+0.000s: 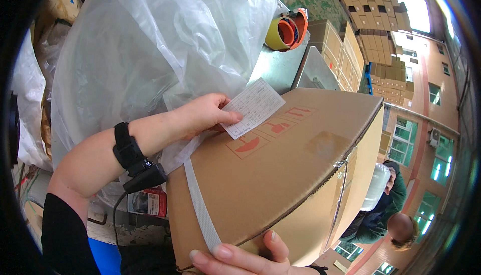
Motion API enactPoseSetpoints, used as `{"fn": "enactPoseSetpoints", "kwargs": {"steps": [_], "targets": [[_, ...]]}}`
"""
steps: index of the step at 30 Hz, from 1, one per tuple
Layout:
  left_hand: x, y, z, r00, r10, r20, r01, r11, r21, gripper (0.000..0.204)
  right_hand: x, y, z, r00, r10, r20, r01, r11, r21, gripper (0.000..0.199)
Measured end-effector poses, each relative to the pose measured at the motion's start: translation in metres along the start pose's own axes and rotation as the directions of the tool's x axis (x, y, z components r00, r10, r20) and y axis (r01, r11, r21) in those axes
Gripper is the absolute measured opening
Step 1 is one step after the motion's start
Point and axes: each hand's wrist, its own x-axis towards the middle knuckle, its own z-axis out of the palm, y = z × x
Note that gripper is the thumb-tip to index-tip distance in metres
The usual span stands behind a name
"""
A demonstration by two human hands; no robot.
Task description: Checking and applying inventory labels to stacked cardboard boxes in a warehouse.
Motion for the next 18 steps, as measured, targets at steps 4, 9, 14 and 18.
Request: {"fn": "enactPoseSetpoints", "kwargs": {"steps": [4, 9, 14, 18], "targets": [[0.0, 0.003, 0.005, 1.0, 0.01, -0.011, -0.01, 0.998, 0.059, 0.044, 0.044, -0.019, -0.019, 0.984, -0.131, -0.123, 0.138, 0.989, 0.056, 0.019], [0.005, 0.005, 0.002, 0.994, 0.105, -0.04, -0.064, 0.823, 0.565, 0.05, 0.082, -0.008, -0.043, 0.874, -0.483, -0.052, 0.485, 0.862, 0.147, 0.025], [-0.004, 0.008, 0.001, 0.974, 0.216, -0.062, -0.083, 0.603, 0.794, 0.062, 0.076, -0.022, -0.037, 0.95, -0.25, -0.189, 0.297, 0.913, 0.281, 0.023], [-0.039, 0.028, -0.016, 0.94, -0.028, 0.341, -0.254, 0.612, 0.749, 0.066, 0.081, -0.018, -0.044, 0.956, -0.281, -0.09, 0.295, 0.908, 0.296, 0.025]]}}
